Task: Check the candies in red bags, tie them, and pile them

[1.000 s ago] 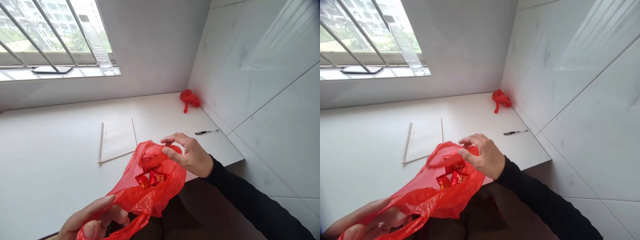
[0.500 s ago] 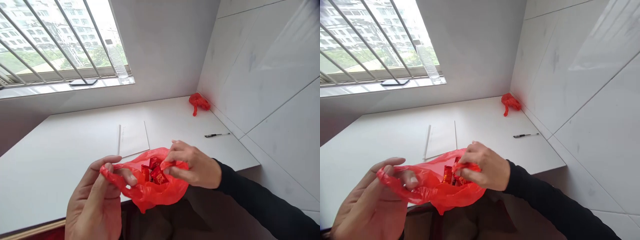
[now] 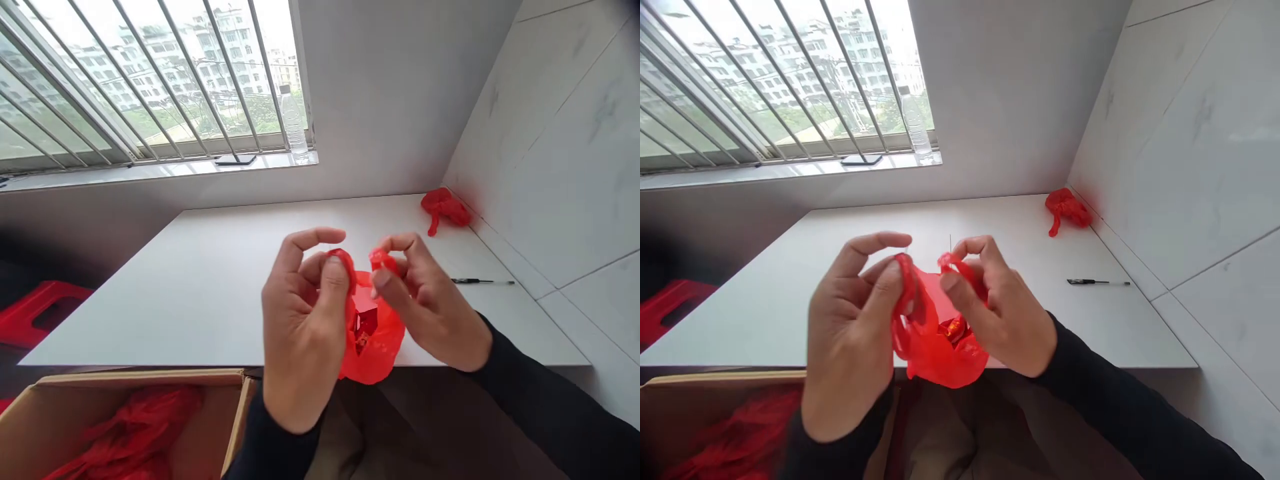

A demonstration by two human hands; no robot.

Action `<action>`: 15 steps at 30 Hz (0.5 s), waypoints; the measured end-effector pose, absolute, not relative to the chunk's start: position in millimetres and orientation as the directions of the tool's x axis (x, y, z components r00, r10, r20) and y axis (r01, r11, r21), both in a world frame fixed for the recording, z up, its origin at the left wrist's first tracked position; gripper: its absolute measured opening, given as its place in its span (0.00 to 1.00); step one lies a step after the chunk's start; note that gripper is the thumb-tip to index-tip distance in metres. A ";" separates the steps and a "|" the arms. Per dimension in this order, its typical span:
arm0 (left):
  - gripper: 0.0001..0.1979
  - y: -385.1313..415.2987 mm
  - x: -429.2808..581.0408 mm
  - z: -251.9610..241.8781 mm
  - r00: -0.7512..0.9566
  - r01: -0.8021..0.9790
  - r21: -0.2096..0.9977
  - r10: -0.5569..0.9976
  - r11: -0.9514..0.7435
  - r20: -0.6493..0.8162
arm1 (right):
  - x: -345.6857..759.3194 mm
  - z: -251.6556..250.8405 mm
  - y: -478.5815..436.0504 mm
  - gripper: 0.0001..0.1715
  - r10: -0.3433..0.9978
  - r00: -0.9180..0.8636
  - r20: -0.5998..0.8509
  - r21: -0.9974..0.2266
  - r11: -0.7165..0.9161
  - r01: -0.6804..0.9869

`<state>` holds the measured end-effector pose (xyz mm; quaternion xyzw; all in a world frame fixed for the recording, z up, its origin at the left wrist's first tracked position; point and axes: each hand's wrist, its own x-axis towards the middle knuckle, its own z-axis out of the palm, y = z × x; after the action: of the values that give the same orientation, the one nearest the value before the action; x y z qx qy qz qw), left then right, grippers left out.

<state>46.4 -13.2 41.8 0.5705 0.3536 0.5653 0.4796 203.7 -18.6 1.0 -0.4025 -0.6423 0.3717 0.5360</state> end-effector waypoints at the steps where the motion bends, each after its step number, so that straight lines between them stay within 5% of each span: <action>1: 0.06 -14.9 49.4 37.9 0.136 -0.109 0.951 0.943 -0.289 0.303 | 199.6 -2.2 -19.8 0.15 0.924 -0.186 0.335 -0.922 0.362 0.139; 6: 0.12 -24.3 46.9 19.4 0.032 0.139 0.899 0.909 -0.416 0.416 | 201.0 -4.3 -25.9 0.08 0.931 -0.147 0.334 -0.915 0.358 0.189; 11: 0.15 -36.7 37.9 -4.8 0.375 0.096 0.914 0.865 -0.393 0.333 | 209.9 13.0 -30.4 0.09 0.933 -0.045 0.356 -0.892 0.354 0.281; 15: 0.16 -36.3 35.3 -15.5 0.252 0.088 0.932 0.913 -0.351 0.320 | 219.5 17.7 -38.8 0.12 0.898 -0.022 0.440 -0.831 0.417 0.368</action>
<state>35.3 -36.3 -15.5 0.6654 0.3762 0.4822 0.4280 219.5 -38.8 17.7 -0.4745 -0.6666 0.2579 0.5138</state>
